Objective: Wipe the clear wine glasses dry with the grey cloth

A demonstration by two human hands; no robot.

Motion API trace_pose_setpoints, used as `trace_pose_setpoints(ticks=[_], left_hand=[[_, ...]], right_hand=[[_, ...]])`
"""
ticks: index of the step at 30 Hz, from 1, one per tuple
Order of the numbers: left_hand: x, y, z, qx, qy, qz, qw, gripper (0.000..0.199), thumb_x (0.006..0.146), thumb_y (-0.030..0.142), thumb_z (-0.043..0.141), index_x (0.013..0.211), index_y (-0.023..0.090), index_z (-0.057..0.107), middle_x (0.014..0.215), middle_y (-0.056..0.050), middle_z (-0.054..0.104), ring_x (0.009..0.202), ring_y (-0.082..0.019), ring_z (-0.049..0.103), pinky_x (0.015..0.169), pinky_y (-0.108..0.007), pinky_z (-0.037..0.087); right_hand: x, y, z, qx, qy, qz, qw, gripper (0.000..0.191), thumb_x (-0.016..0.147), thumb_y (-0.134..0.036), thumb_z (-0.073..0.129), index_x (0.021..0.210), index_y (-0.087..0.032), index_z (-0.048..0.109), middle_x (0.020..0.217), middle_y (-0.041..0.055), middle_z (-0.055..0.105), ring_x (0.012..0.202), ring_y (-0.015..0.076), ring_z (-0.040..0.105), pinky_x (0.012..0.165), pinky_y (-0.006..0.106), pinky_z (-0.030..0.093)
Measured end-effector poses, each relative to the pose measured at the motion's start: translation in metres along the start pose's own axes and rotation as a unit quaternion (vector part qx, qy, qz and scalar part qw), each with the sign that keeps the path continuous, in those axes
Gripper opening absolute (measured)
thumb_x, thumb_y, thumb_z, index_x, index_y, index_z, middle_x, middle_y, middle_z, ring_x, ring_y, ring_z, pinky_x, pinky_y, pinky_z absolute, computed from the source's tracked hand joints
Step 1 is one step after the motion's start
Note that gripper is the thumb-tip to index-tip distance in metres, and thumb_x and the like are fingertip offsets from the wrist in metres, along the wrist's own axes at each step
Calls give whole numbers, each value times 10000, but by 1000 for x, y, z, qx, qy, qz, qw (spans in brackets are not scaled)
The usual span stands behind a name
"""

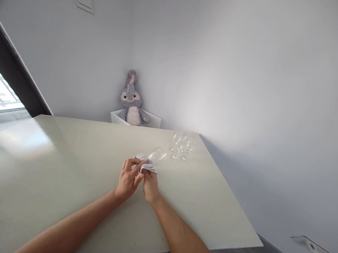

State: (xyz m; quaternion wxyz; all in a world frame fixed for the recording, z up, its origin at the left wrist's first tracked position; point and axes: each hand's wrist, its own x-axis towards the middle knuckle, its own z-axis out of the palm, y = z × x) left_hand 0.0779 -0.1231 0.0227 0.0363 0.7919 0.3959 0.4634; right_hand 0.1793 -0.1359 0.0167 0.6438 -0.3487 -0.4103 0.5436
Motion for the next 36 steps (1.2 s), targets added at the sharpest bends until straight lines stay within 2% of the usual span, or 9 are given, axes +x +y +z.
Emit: trace_pose_setpoints(ticks=[5,10,13,21,24,28,31,33,36], left_hand=[[10,-5,-9,-145,-37,-118,982,469,823,539,319,1075,239,576,1099,-92,517,988,-236,474,875,-418,365],[18,-11,-19,-516,-134,-300,791,621,751,395,563,1285,229,294,1099,-112,577,964,-234,551,788,-356,433],[19,-12,-23,-578,-132,-334,733,645,691,317,650,1235,208,320,1061,-132,600,911,-231,584,773,-354,438],[26,-21,-26,-584,-23,-361,726,546,664,287,686,1101,220,365,1026,-116,619,941,-243,599,852,-419,421],[27,-31,-27,-575,63,-371,726,514,682,279,675,1073,247,343,1038,-89,607,934,-222,606,863,-434,432],[24,-31,-22,-555,133,-415,709,467,705,280,657,1032,251,325,1011,-74,603,935,-202,608,860,-406,451],[19,-16,-17,-549,128,-420,712,482,708,283,654,1049,265,315,1045,-73,582,970,-203,592,846,-378,461],[17,-2,-14,-539,125,-399,731,515,701,278,657,1071,283,299,1046,-60,570,976,-206,588,829,-373,468],[16,14,-15,-542,103,-351,757,557,685,262,668,1084,293,280,991,-32,564,950,-210,599,813,-385,473]], right_hand=[[3,-9,-8,-161,-13,-18,987,206,786,-342,489,844,-184,608,850,23,612,830,174,538,773,308,407],[0,-12,-12,-267,-128,7,955,238,793,-363,479,809,-164,610,707,10,585,669,144,513,629,264,403],[1,-15,-10,-214,-150,46,964,248,779,-381,503,849,-168,607,728,1,581,672,136,510,631,256,402],[17,-22,-34,-341,6,28,939,320,752,-443,492,682,-163,628,539,-8,522,579,160,491,590,280,393],[14,-23,-40,-463,64,-65,882,295,772,-409,468,779,-173,645,643,39,581,624,193,511,624,314,396],[1,-16,-19,-605,-59,-238,758,460,762,-306,503,1196,-154,476,1137,145,525,910,278,507,751,384,386],[-3,-5,-2,-680,-87,-242,686,472,759,-198,474,1220,-104,431,1170,199,475,947,300,498,753,411,393],[-1,-2,2,-683,-55,-197,702,425,752,-175,462,1169,-94,461,1084,198,506,846,265,536,688,378,424],[5,-6,-3,-588,-18,-122,799,318,745,-244,487,1045,-148,530,960,123,553,749,211,558,621,320,444]])
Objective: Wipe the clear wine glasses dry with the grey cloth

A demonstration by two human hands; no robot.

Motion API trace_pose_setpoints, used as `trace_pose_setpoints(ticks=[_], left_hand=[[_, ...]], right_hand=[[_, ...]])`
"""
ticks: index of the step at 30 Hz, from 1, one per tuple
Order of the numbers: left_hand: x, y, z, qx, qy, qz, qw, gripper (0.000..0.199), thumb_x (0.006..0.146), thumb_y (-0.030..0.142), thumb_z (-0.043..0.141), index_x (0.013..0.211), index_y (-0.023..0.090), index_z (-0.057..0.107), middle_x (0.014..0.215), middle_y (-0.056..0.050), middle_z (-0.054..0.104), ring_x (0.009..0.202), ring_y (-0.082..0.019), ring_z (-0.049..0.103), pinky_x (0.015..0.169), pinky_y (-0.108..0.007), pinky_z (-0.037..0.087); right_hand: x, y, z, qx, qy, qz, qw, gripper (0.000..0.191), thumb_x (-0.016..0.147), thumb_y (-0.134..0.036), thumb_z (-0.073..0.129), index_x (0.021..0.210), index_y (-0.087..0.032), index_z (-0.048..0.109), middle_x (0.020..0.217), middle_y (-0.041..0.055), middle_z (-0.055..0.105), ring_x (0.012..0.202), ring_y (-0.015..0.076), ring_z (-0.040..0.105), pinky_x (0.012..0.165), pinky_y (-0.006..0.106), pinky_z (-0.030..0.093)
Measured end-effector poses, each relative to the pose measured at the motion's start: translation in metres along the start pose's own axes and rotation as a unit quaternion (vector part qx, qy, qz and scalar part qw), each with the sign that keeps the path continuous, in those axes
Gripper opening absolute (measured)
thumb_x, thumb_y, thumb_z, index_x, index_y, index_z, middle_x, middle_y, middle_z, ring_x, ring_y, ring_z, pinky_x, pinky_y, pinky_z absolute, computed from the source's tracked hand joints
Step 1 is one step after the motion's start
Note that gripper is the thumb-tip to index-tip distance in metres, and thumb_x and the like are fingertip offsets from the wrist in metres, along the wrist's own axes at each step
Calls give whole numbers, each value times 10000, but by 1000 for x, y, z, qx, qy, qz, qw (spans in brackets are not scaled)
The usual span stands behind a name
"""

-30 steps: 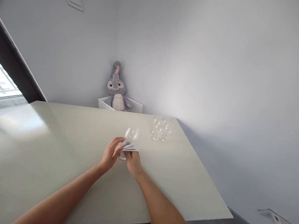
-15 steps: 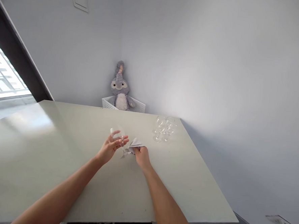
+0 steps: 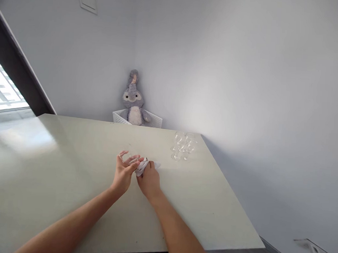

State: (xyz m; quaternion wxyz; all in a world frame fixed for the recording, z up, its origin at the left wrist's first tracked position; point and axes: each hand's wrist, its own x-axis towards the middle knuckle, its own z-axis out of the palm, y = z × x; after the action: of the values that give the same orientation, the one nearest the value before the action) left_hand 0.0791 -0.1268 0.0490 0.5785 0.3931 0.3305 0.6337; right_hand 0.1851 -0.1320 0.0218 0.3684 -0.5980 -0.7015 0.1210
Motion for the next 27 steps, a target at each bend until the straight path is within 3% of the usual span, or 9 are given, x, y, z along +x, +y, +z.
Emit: trace_pose_setpoints(ticks=[3,5,7,10,15,18,23,25,27], left_hand=[[-4,5,4,29,-67,13,997,578,666,259,681,1085,277,285,944,-24,570,916,-209,608,802,-399,477],[-3,7,3,49,-95,17,994,586,659,267,685,1085,268,283,932,-26,572,898,-211,612,790,-401,482],[-2,8,0,59,-103,26,993,600,658,273,685,1095,267,274,939,-30,567,899,-216,612,783,-396,486],[1,8,-2,62,-89,38,993,602,672,270,674,1116,272,267,942,-28,555,904,-216,613,795,-385,483],[3,9,-3,53,-57,41,996,574,700,251,650,1122,307,265,956,-3,514,891,-204,621,797,-369,483],[4,9,-4,48,-48,59,996,556,712,260,637,1114,328,259,967,8,492,903,-202,618,788,-361,486],[8,11,-5,54,-49,94,993,541,719,279,629,1116,326,264,983,4,493,910,-188,613,817,-366,469],[11,13,-8,60,-36,123,990,535,716,275,631,1107,323,268,966,9,501,903,-178,615,840,-367,452],[16,15,-12,65,-16,158,985,528,715,261,631,1097,324,271,946,16,504,899,-170,616,855,-365,438]], right_hand=[[4,3,-12,232,-69,80,967,256,722,-274,514,961,-186,549,776,41,595,652,183,574,559,295,455],[4,2,-17,380,-150,118,905,268,712,-284,534,961,-184,540,679,8,591,545,161,565,496,281,450],[3,-1,-17,476,-189,125,850,276,714,-307,548,956,-175,546,630,-4,585,501,145,550,482,274,445],[2,-4,-8,539,-177,121,814,260,719,-342,564,914,-171,577,614,-1,594,495,128,532,500,264,437],[0,-10,6,578,-163,189,777,303,713,-429,578,865,-166,582,618,8,608,476,130,537,480,256,417],[-2,-13,7,577,-199,187,770,338,737,-482,533,840,-163,580,583,7,596,470,136,543,460,250,402],[-5,-11,7,539,-228,181,790,366,744,-517,498,806,-162,566,579,4,578,456,131,534,390,214,342],[-8,-10,7,489,-246,172,819,386,739,-523,493,814,-154,572,583,4,570,453,128,517,392,217,350],[-12,-9,4,388,-274,107,874,380,731,-508,506,833,-152,594,636,11,586,499,133,521,434,230,380]])
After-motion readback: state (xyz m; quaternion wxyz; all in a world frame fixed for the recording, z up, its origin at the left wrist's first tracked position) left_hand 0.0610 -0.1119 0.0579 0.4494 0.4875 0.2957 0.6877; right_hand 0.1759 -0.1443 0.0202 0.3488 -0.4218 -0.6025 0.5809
